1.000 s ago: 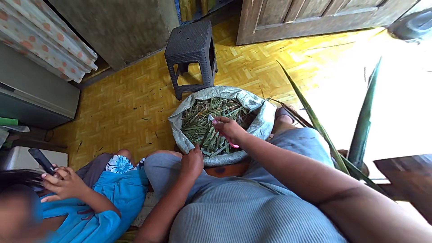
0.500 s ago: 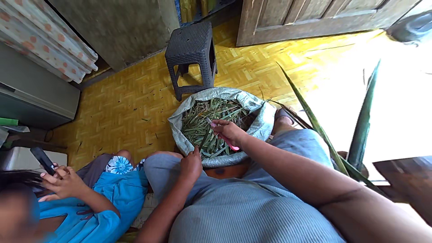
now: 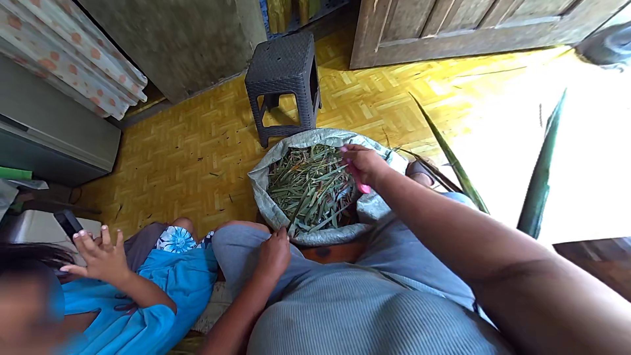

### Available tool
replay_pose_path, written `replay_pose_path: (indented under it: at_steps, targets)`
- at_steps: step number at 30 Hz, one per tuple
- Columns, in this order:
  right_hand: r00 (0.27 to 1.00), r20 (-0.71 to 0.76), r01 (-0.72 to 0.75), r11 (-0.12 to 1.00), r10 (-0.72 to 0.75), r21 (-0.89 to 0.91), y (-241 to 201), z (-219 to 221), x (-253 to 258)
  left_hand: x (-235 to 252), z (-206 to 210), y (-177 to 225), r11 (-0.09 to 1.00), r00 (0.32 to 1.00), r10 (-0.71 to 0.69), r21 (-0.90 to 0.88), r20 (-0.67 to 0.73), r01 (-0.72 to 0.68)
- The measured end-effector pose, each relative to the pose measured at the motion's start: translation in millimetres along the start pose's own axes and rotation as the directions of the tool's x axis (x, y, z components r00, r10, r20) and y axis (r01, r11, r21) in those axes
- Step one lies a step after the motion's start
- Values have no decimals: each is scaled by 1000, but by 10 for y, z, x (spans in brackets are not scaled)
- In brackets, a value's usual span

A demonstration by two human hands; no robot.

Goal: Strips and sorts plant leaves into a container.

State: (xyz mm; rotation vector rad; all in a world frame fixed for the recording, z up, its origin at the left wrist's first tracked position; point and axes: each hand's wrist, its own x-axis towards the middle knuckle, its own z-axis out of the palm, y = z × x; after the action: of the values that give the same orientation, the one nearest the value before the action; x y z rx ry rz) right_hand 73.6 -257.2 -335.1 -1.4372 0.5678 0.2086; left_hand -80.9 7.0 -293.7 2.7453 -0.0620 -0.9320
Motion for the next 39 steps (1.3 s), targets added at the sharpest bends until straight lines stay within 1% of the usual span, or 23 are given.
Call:
replay_pose_path:
  at_steps: [2,4,5,7,9,12,14,15,17,19,21,23,25,30,32,36,39]
  targets:
    - [999,-34,7,1000,-6,23,-75,-68,41,23,-4,-38,1000,1000,-9,-19,10,10]
    - [1000,-6,-5,1000,5,-3,-89,-35,-15,83,-40,-19,999,1000,-12,-42,18,13]
    - [999,50,-3,999,6,-53,-76,9,-85,119,-71,15,998,1000,-14,-53,15,15]
    - [986,165,43,977,-8,-210,-21,134,-260,199,-163,109,997,1000,-17,-68,13,18]
    - [959,283,132,908,-15,-397,65,240,-406,299,-241,193,995,1000,-13,-100,10,14]
    - [918,389,325,714,-80,-620,186,316,-563,467,-305,282,993,1000,0,-117,-14,-2]
    - [884,438,441,593,-160,-673,220,345,-673,545,-335,332,992,999,15,-123,-51,-21]
    - [869,456,480,553,-193,-681,237,364,-724,575,-348,355,993,998,22,-118,-61,-29]
    - [840,489,536,506,-236,-676,278,392,-823,618,-375,409,994,998,28,-106,-62,-34]
    - [816,526,570,484,-241,-664,307,417,-915,643,-391,462,995,997,30,-97,-65,-36]
    - [812,547,572,470,-205,-672,322,445,-980,639,-413,521,995,998,21,-95,-67,-27]
    - [826,543,547,451,-151,-705,321,472,-1009,629,-431,577,998,999,-2,-68,-47,-1]
    - [835,533,536,420,-138,-732,320,481,-1003,642,-420,596,999,999,-4,-54,-42,2]
    - [834,513,552,300,-205,-778,397,459,-860,640,-381,591,998,998,34,-45,-53,-36]
    - [840,498,541,263,-215,-799,396,439,-812,623,-369,594,998,998,38,-47,-50,-41]
    - [825,515,557,184,-231,-810,336,443,-771,609,-343,543,996,996,50,-75,-72,-56]
    - [836,487,532,157,-252,-832,311,421,-642,564,-369,532,996,997,49,-77,-60,-53]
